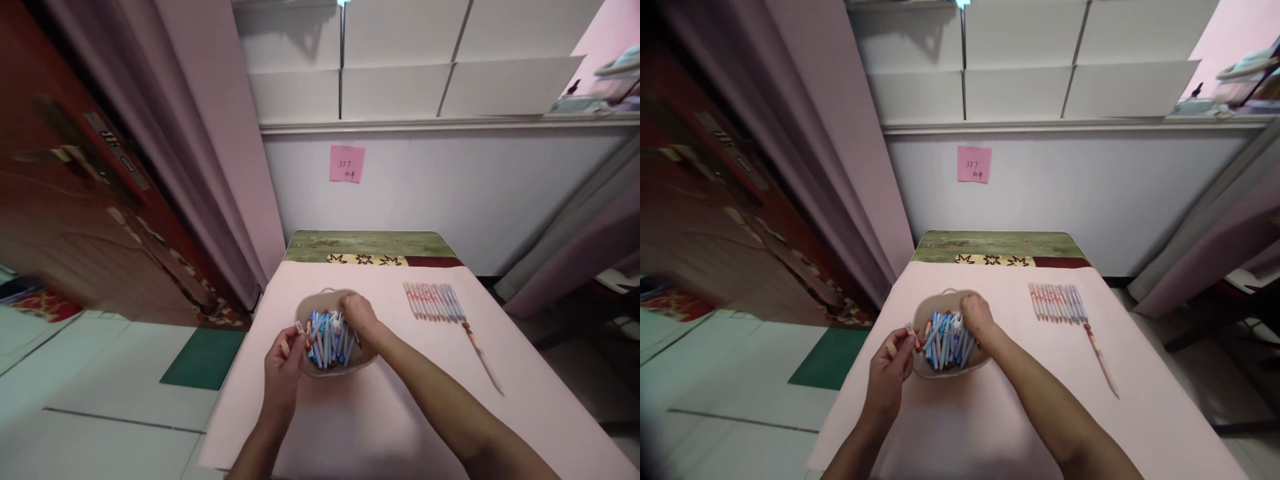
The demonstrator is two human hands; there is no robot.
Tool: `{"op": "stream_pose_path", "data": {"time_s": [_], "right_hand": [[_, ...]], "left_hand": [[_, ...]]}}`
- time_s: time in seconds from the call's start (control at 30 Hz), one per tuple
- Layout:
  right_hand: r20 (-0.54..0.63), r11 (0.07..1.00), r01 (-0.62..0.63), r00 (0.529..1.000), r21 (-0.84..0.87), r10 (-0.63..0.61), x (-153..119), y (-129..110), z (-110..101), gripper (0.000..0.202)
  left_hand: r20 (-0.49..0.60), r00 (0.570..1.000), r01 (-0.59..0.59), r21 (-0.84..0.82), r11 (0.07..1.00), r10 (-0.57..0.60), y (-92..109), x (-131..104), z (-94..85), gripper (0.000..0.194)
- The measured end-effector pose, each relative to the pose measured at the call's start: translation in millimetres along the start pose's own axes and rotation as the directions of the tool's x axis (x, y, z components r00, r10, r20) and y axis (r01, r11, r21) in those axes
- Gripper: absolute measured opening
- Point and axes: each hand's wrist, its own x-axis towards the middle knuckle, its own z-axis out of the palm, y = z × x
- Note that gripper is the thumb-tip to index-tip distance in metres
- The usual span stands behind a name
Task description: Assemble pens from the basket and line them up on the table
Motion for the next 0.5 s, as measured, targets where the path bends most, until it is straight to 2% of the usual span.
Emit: {"op": "stream_pose_path", "data": {"time_s": [0.13,0.27,0.5], "right_hand": [[0.082,0.995,0.049,0.996,-0.089,-0.042,13.6,-10.4,10.7,0.027],[0.151,0.984,0.056,0.988,-0.167,-0.03,22.2,-17.4,16.2,0.019],[0.232,0.964,0.132,0.97,-0.23,-0.077,29.4,-21.3,20.0,0.027]], "left_hand": [[0.015,1.0,-0.016,0.033,0.999,0.016,-3.5,0.7,-4.2,0.032],[0.023,1.0,-0.001,0.05,0.999,0.0,-8.2,1.5,-5.1,0.03],[0.037,0.999,0.009,0.059,0.998,-0.011,-12.4,3.0,-4.1,0.031]]}}
